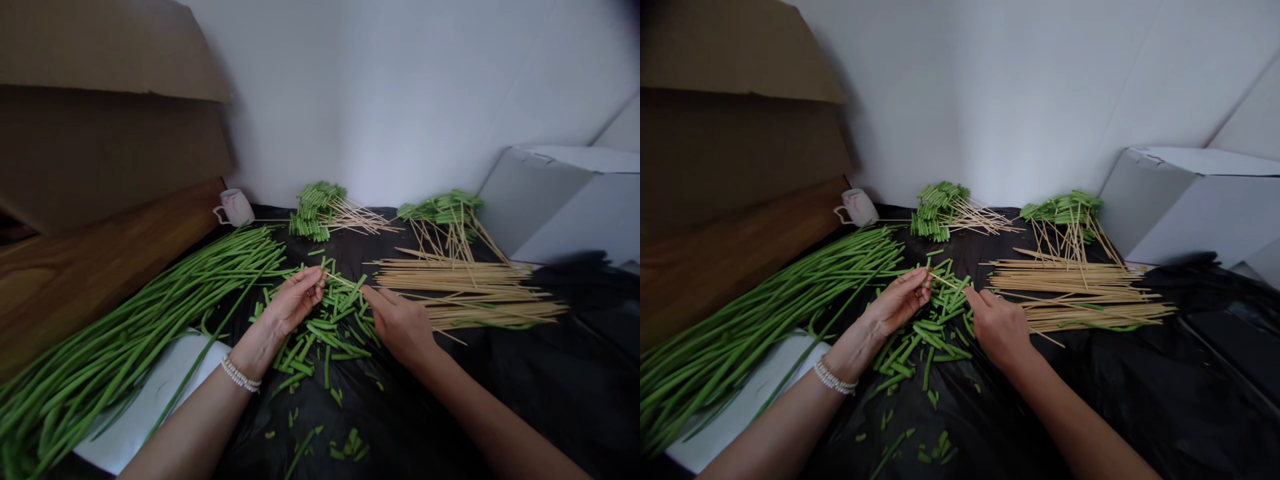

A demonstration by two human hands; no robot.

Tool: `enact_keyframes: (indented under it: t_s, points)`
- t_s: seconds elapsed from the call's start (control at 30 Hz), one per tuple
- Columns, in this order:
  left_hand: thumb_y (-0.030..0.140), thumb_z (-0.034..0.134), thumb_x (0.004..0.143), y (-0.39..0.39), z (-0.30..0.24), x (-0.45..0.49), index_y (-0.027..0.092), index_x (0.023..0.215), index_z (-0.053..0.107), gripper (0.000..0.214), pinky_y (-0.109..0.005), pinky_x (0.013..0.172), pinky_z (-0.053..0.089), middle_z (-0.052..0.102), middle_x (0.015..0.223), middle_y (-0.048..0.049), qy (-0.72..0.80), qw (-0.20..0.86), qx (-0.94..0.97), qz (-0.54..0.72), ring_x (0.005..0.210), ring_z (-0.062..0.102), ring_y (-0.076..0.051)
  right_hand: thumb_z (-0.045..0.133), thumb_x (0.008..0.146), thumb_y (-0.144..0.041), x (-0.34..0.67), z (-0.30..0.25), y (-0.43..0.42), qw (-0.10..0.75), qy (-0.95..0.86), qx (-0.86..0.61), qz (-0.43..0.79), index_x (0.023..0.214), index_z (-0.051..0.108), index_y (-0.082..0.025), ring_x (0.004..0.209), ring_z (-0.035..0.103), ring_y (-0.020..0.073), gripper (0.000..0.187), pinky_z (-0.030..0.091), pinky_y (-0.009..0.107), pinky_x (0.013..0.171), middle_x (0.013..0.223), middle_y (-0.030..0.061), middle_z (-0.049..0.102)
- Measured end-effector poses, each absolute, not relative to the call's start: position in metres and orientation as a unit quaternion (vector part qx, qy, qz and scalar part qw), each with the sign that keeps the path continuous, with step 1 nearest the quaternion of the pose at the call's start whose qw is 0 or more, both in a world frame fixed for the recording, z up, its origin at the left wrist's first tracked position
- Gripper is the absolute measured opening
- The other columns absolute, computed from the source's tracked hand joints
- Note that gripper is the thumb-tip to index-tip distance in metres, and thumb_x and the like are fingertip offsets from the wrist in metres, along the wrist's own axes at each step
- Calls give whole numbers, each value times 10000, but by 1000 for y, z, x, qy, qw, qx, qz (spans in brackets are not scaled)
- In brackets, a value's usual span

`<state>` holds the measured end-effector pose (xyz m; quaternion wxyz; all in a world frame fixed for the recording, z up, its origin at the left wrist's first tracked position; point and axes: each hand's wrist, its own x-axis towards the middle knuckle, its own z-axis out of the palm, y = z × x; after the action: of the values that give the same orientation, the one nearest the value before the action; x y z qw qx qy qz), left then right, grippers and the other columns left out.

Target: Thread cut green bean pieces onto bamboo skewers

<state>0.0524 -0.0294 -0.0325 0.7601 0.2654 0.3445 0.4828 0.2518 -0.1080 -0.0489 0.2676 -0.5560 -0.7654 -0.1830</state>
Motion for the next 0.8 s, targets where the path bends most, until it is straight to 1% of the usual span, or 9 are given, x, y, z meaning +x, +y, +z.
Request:
enact_keyframes:
  t_s: [0.1,0.3,0.47,0.6,0.67,0.73,0.8]
  points:
    - [77,732,730,-29,-33,52,87,782,697,63,-152,547,507,657,733,-45,346,758,273,480,615,600,-74,431,871,-120,252,-49,-108,273,-766,-552,-186,1121,655,-228,621,560,116,352,298,268,553,747,-11,649]
    - [136,800,667,-30,-36,53,81,771,700,155,-149,559,489,643,714,-36,343,752,308,471,609,576,-65,418,871,-101,251,-50,-108,283,-770,-544,-178,1105,654,-209,630,564,114,350,318,259,571,762,-5,656]
    - [181,825,640,-31,-36,53,91,768,705,197,-154,588,475,649,721,-30,352,731,338,477,615,562,-57,400,877,-97,251,-50,-109,290,-769,-546,-163,1105,655,-209,650,570,115,361,329,244,586,758,4,658]
    - [211,835,624,-35,-37,56,104,775,721,217,-169,620,463,664,737,-31,364,709,366,480,631,565,-63,376,896,-109,249,-48,-110,277,-768,-561,-135,1093,662,-214,679,573,112,363,339,227,608,780,16,663]
    - [235,837,619,-41,-38,61,106,745,724,213,-180,613,447,664,708,-29,372,696,399,466,612,554,-67,378,901,-120,247,-47,-111,267,-773,-562,-121,1073,669,-220,667,566,108,353,337,225,602,769,13,659]
    - [252,842,607,-49,-39,68,103,691,718,211,-187,572,414,639,632,-16,377,687,440,438,562,523,-66,383,908,-139,245,-46,-111,262,-778,-558,-120,1049,677,-225,638,555,107,337,332,230,586,737,5,647]
    - [272,838,611,-55,-39,74,117,698,718,214,-197,604,418,638,636,-7,370,698,436,430,589,537,-76,381,915,-153,244,-46,-111,270,-776,-556,-127,1055,676,-222,633,558,110,333,335,233,582,731,5,646]
